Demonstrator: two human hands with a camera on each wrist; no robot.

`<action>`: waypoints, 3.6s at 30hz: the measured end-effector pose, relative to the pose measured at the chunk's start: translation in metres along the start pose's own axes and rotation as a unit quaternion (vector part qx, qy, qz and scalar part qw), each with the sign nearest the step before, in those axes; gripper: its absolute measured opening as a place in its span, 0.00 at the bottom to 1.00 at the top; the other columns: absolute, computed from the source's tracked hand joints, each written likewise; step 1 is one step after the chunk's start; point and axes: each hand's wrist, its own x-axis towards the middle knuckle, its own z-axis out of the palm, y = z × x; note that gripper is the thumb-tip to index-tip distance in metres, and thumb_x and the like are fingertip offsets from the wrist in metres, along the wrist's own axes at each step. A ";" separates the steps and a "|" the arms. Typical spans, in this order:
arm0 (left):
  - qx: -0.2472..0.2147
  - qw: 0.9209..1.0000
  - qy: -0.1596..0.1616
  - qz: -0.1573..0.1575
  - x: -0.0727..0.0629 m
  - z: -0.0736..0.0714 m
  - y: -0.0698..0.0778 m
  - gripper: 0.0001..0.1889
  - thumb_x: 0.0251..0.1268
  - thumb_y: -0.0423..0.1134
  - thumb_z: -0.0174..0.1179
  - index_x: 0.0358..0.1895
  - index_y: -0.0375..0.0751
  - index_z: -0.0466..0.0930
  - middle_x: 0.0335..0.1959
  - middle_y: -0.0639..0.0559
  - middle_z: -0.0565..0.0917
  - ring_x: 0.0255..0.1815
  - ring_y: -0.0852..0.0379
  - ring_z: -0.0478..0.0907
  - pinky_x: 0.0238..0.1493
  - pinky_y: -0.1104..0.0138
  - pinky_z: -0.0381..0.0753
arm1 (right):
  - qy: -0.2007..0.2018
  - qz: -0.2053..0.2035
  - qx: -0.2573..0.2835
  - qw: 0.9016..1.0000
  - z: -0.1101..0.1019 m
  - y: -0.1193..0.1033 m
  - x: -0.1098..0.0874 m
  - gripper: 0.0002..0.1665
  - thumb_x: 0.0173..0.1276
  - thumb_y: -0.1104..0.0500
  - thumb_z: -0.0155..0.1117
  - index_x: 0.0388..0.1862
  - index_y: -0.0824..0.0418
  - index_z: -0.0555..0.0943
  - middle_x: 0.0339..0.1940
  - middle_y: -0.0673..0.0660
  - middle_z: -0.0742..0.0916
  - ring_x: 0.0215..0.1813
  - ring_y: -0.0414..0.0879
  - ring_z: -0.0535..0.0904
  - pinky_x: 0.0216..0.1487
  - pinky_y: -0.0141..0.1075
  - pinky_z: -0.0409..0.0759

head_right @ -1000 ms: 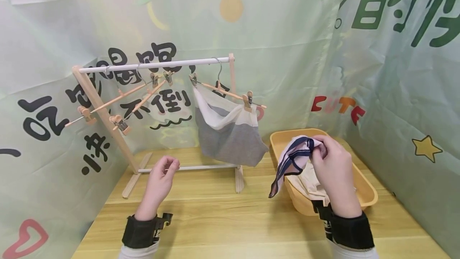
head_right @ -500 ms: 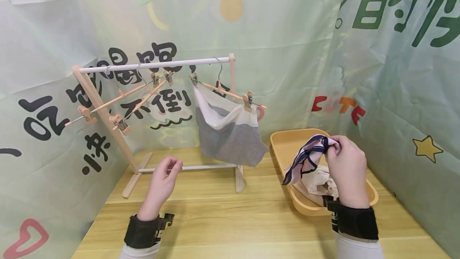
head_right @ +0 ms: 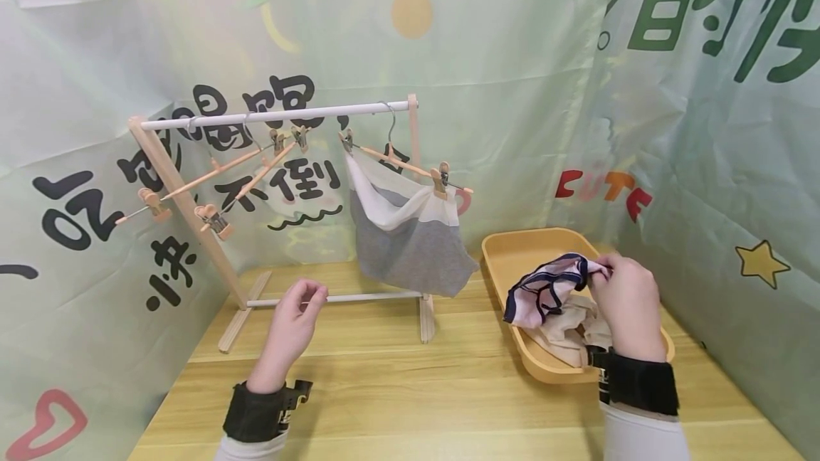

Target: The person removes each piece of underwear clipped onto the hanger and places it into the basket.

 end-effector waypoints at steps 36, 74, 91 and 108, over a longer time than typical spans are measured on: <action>0.004 1.000 -0.011 0.004 -0.003 0.004 0.001 0.12 0.80 0.45 0.56 0.45 0.38 0.80 0.43 0.47 0.81 0.44 0.54 0.78 0.48 0.61 0.78 | -0.413 0.013 0.039 0.910 0.025 0.030 -0.001 0.11 0.57 0.69 0.65 0.39 0.72 0.85 0.26 0.52 0.81 0.22 0.45 0.73 0.24 0.35 0.73; -0.064 0.984 0.055 0.159 0.060 0.062 0.140 0.19 0.72 0.44 0.65 0.55 0.36 0.74 0.49 0.42 0.78 0.47 0.47 0.76 0.48 0.57 0.79 | -0.224 -0.097 -0.025 0.969 0.006 -0.035 -0.009 0.19 0.72 0.59 0.67 0.54 0.72 0.83 0.44 0.70 0.89 0.47 0.67 0.85 0.49 0.60 0.81; 0.054 0.981 0.004 0.187 0.100 0.080 0.173 0.28 0.70 0.52 0.67 0.66 0.43 0.75 0.65 0.45 0.65 0.69 0.43 0.62 0.70 0.51 0.67 | -0.211 -0.127 -0.016 0.969 0.009 -0.052 -0.018 0.16 0.71 0.60 0.68 0.51 0.69 0.84 0.42 0.65 0.89 0.44 0.62 0.86 0.44 0.55 0.83; 0.035 0.988 -0.012 0.148 0.103 0.097 0.189 0.23 0.71 0.52 0.65 0.60 0.41 0.80 0.59 0.44 0.70 0.61 0.46 0.65 0.64 0.55 0.68 | -0.198 -0.134 -0.008 0.971 0.011 -0.054 -0.020 0.14 0.70 0.60 0.69 0.49 0.68 0.85 0.42 0.65 0.90 0.46 0.62 0.86 0.47 0.56 0.83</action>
